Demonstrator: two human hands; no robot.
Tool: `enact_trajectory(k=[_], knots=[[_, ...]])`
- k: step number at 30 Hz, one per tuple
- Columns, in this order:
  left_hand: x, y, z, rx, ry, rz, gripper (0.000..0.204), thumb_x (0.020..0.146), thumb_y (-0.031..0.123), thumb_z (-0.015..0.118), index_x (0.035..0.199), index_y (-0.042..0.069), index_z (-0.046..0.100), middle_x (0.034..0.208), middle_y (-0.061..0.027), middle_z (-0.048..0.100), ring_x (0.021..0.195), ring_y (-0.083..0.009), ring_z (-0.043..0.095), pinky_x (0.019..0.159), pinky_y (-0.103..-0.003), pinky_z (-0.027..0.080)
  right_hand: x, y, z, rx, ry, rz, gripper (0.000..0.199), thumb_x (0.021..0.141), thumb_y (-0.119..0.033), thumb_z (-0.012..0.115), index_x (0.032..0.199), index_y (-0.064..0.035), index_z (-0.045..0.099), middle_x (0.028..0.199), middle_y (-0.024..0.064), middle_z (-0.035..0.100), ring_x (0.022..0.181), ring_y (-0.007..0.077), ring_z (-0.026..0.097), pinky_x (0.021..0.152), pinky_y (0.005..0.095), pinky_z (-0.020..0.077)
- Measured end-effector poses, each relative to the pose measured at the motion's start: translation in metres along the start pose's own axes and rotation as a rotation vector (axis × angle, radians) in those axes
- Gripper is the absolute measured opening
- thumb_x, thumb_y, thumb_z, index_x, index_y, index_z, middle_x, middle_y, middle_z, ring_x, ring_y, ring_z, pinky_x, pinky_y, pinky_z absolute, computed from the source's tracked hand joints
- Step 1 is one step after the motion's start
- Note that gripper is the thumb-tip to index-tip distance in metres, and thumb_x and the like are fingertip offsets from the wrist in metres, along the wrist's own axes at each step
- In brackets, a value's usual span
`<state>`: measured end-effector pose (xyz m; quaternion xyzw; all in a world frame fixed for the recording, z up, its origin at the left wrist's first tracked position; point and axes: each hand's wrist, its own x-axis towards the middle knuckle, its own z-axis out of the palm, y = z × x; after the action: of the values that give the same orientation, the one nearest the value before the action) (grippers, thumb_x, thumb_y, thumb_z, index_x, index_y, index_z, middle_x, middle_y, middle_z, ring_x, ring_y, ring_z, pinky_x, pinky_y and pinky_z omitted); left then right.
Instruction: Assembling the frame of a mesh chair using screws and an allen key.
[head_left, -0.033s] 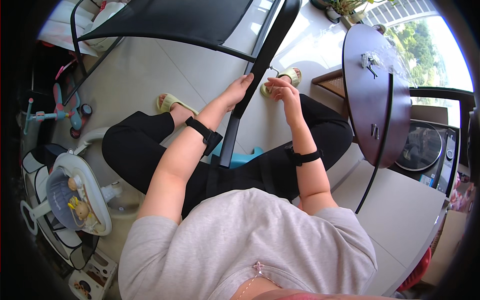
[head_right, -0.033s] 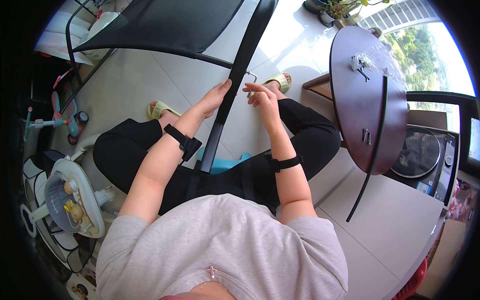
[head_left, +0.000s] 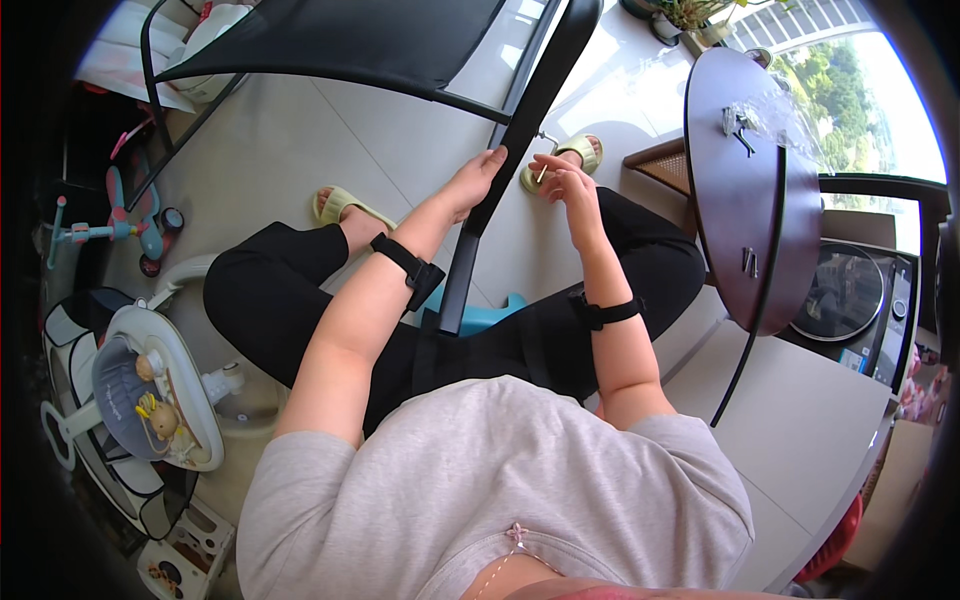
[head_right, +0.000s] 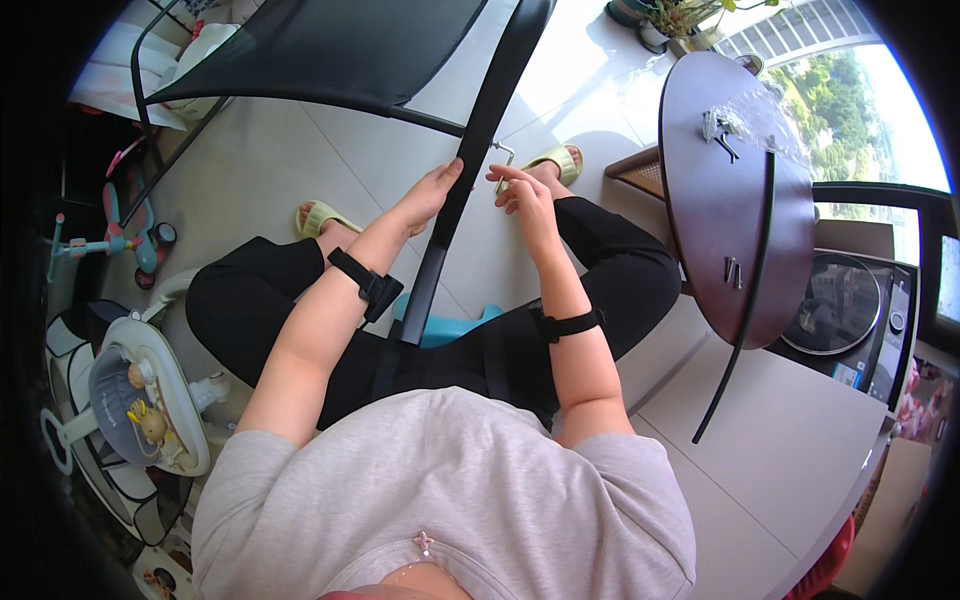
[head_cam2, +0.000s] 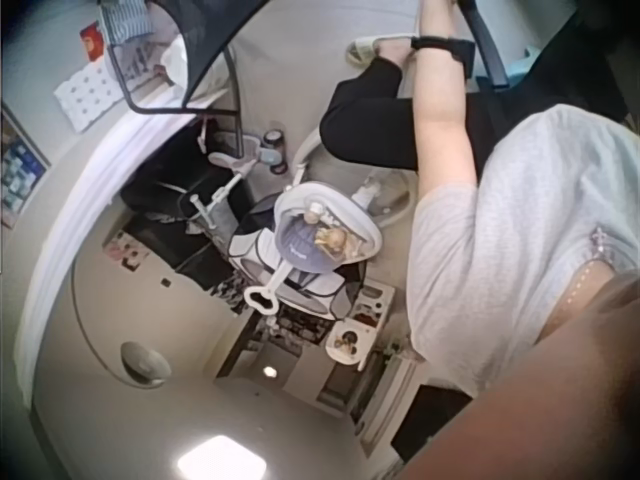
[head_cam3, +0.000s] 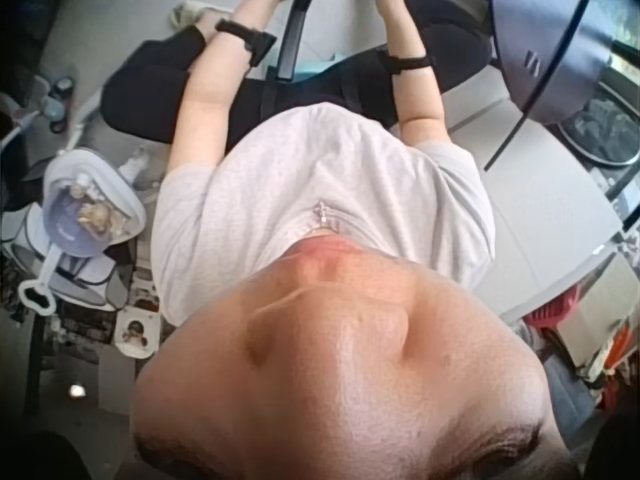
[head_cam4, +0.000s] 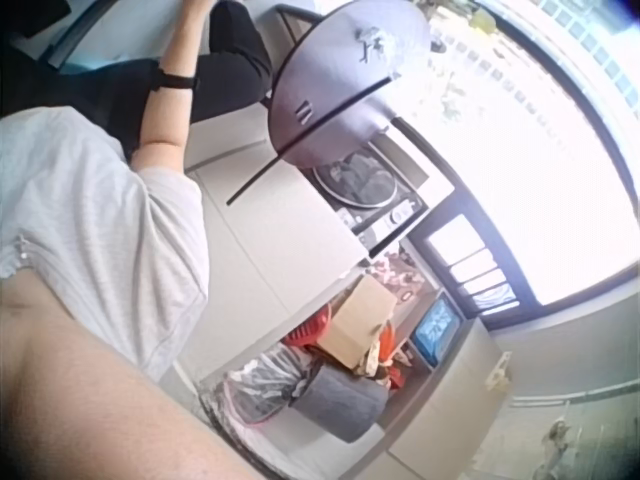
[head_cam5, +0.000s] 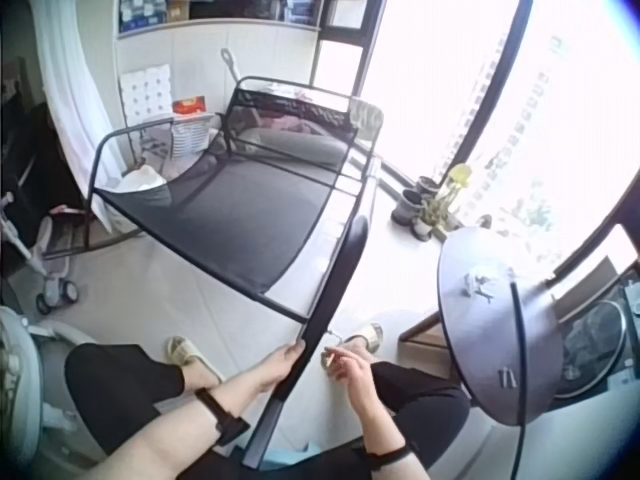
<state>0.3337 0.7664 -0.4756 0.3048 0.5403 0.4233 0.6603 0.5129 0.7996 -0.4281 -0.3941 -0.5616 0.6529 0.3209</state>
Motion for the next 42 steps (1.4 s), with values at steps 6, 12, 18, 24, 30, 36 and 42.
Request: enact_trajectory(k=[6,12,18,24,30,36,42], knots=[[0.001,-0.001,-0.002,0.002,-0.053,-0.012,0.068,0.089,0.055,0.037,0.129,0.000,0.037,0.125,-0.0164,0.046,0.118,-0.0227,0.041,0.097,-0.035,0.033,0.031,0.015,-0.005,0.306,0.158,0.178,0.046,0.093,-0.038,0.034,0.125,-0.0058,0.043,0.123,0.0078,0.049,0.104,0.0126,0.048,0.078,0.0311,0.0438],[-0.002,0.009,0.004,-0.042,-0.028,0.015,0.056,0.091,0.050,0.037,0.118,0.002,0.047,0.099,-0.0069,0.057,0.095,-0.0132,0.051,0.088,-0.028,0.038,0.054,-0.003,-0.007,0.071,0.319,-0.115,0.034,0.093,-0.032,0.044,0.111,-0.0052,0.055,0.116,0.0055,0.051,0.102,0.0111,0.048,0.076,0.0271,0.0443],[0.003,0.001,0.006,-0.015,-0.013,-0.001,0.057,0.090,0.052,0.038,0.117,0.003,0.048,0.099,-0.0066,0.057,0.094,-0.0129,0.051,0.088,-0.028,0.038,0.037,0.002,0.006,0.164,0.302,-0.071,0.025,0.093,-0.024,0.046,0.091,-0.0016,0.057,0.083,0.0048,0.057,0.074,0.0109,0.052,0.065,0.0240,0.0449],[0.004,-0.001,0.005,0.006,-0.010,0.011,0.057,0.089,0.053,0.039,0.116,0.003,0.048,0.099,-0.0061,0.057,0.095,-0.0126,0.051,0.087,-0.028,0.039,0.037,0.024,0.003,0.523,0.407,0.000,0.022,0.096,-0.022,0.039,0.100,-0.0033,0.049,0.080,0.0048,0.055,0.075,0.0144,0.052,0.064,0.0274,0.0456],[-0.001,0.003,0.004,-0.047,-0.017,-0.011,0.058,0.089,0.054,0.039,0.116,0.004,0.049,0.099,-0.0060,0.057,0.094,-0.0127,0.051,0.087,-0.027,0.039,0.045,0.017,-0.009,0.775,0.121,0.243,0.017,0.091,-0.020,0.049,0.099,-0.0048,0.049,0.068,0.0013,0.049,0.071,0.0147,0.051,0.068,0.0289,0.0441],[0.000,0.013,0.013,-0.034,-0.067,-0.013,0.060,0.089,0.055,0.037,0.119,0.004,0.047,0.101,-0.0070,0.057,0.098,-0.0140,0.050,0.093,-0.030,0.035,0.031,-0.004,-0.010,0.752,0.287,0.202,0.016,0.089,-0.016,0.050,0.099,-0.0031,0.050,0.068,0.0014,0.048,0.071,0.0145,0.051,0.067,0.0273,0.0444],[0.000,-0.002,-0.004,0.009,0.004,0.000,0.066,0.087,0.057,0.038,0.122,0.001,0.044,0.106,-0.0087,0.057,0.104,-0.0156,0.049,0.099,-0.032,0.028,0.001,-0.052,-0.090,0.217,0.622,-0.204,0.017,0.089,-0.013,0.049,0.099,0.0009,0.053,0.072,0.0039,0.058,0.067,0.0131,0.056,0.067,0.0256,0.0456]])
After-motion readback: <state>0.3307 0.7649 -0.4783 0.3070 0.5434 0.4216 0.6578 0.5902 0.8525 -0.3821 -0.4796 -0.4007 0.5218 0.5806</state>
